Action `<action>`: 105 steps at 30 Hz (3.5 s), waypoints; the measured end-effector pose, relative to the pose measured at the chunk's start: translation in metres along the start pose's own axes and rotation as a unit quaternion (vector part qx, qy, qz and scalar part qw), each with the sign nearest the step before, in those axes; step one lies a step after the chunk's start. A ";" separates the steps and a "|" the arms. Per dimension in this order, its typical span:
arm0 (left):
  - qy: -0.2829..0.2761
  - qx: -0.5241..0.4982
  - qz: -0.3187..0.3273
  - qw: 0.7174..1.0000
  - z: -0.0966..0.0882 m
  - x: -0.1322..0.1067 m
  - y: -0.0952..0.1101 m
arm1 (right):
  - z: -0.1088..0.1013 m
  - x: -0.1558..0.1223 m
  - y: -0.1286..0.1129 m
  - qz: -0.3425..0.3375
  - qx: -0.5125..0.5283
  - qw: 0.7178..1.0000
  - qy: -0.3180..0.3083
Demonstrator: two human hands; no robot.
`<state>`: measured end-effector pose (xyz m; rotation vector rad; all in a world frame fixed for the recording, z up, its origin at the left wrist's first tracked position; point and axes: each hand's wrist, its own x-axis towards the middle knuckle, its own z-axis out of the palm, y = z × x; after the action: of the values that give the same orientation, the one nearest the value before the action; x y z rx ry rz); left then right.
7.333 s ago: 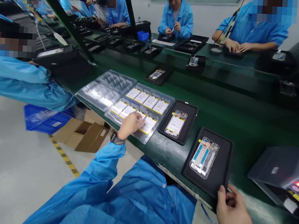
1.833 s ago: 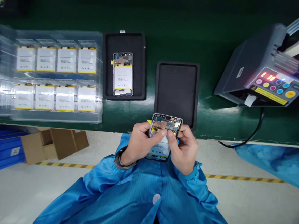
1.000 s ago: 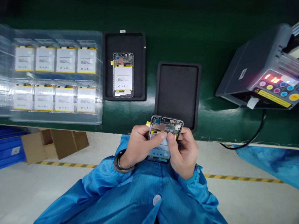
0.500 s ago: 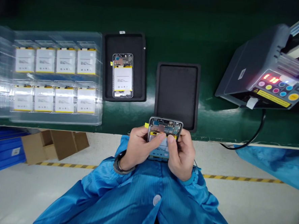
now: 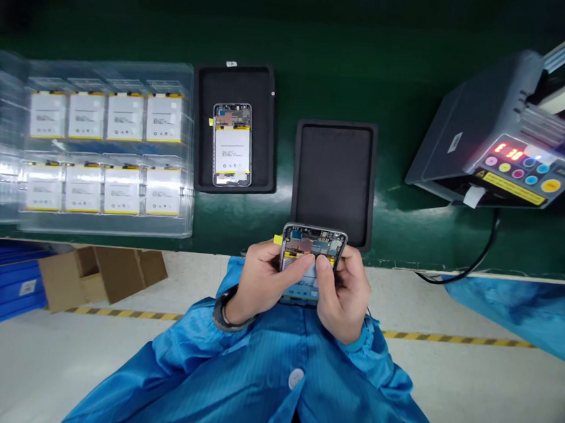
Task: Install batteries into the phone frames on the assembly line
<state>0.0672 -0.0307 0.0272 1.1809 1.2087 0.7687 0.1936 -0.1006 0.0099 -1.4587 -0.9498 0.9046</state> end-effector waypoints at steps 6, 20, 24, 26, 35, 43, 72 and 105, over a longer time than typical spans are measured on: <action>0.011 0.003 0.003 1.000 0.001 0.001 0.001 | 0.002 0.002 -0.003 -0.006 -0.023 1.000 0.012; 0.036 -0.005 -0.057 0.998 0.007 -0.004 -0.008 | 0.002 0.003 -0.006 0.025 -0.018 1.000 0.005; 0.035 0.003 -0.061 0.998 0.007 -0.004 -0.006 | -0.003 0.002 -0.008 0.029 -0.022 0.999 -0.014; 0.036 0.013 -0.050 0.998 0.008 -0.004 -0.003 | -0.005 0.002 -0.008 0.027 -0.030 0.999 -0.011; 0.043 0.040 -0.022 0.998 0.010 -0.004 0.001 | -0.011 0.004 -0.012 0.033 -0.043 0.998 -0.024; 0.042 0.006 -0.059 0.997 0.009 0.001 -0.006 | -0.002 0.010 -0.002 0.031 -0.035 0.999 0.004; 0.034 -0.216 -0.286 0.933 -0.010 0.064 -0.001 | -0.141 0.126 -0.002 0.116 0.061 0.942 0.310; -0.060 -0.234 0.012 0.970 0.015 0.080 -0.008 | -0.008 0.044 -0.004 0.107 0.002 0.989 0.103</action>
<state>0.0997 0.0375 -0.0040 0.8377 0.8515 0.9253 0.2173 -0.0627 0.0138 -1.6389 -0.6463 0.8880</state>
